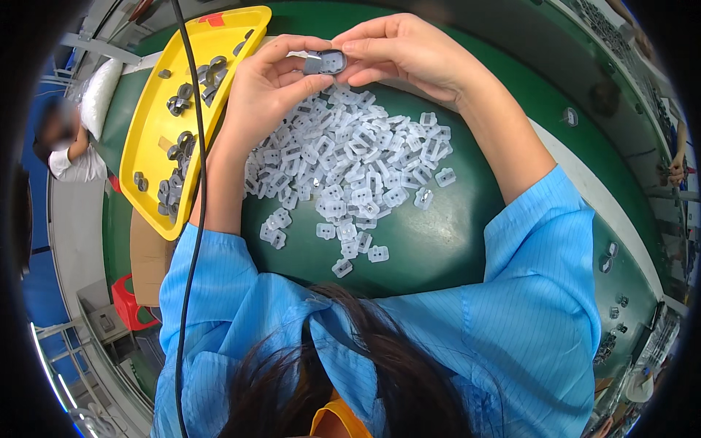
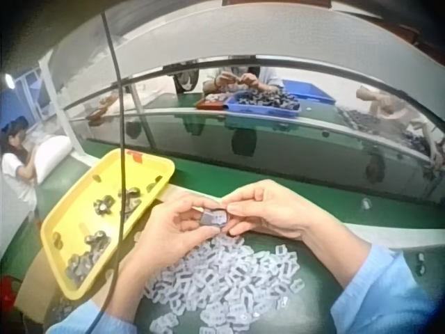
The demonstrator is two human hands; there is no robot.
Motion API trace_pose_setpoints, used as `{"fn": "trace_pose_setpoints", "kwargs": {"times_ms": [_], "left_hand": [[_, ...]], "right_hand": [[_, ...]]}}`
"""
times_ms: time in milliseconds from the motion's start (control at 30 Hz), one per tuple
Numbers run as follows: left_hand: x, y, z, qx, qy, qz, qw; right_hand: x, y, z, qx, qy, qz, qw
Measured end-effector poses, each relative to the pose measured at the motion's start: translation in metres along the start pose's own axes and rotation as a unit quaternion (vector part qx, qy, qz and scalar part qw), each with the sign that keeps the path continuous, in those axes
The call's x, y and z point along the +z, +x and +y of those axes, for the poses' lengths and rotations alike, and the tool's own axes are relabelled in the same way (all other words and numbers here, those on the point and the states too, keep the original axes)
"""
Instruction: The person assembles plastic components by fitting small circular inserts into grey plastic housings by hand.
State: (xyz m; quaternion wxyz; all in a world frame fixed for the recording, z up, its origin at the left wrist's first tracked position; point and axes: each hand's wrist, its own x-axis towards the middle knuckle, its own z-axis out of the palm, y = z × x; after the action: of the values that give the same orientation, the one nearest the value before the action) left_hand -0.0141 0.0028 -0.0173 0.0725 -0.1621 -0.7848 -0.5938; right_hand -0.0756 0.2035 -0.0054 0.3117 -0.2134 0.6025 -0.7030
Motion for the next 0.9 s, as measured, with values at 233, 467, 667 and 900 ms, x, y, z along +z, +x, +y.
{"fn": "trace_pose_setpoints", "kwargs": {"times_ms": [233, 467, 667, 900], "left_hand": [[0.003, 0.001, 0.004, 0.072, 0.038, 0.010, 0.997], [-0.026, 0.004, 0.002, -0.116, -0.249, -0.040, 0.961], [-0.023, 0.004, -0.013, -0.120, -0.100, 0.075, 0.985], [-0.016, 0.005, -0.012, -0.052, 0.223, 0.103, 0.968]], "right_hand": [[0.008, 0.007, 0.012, -0.112, -0.139, 0.046, 0.983], [-0.032, 0.032, 0.019, -0.083, -0.141, 0.044, 0.986], [-0.057, 0.045, 0.036, -0.151, -0.498, 0.252, 0.816], [0.006, 0.031, 0.003, -0.090, -0.467, 0.096, 0.874]]}}
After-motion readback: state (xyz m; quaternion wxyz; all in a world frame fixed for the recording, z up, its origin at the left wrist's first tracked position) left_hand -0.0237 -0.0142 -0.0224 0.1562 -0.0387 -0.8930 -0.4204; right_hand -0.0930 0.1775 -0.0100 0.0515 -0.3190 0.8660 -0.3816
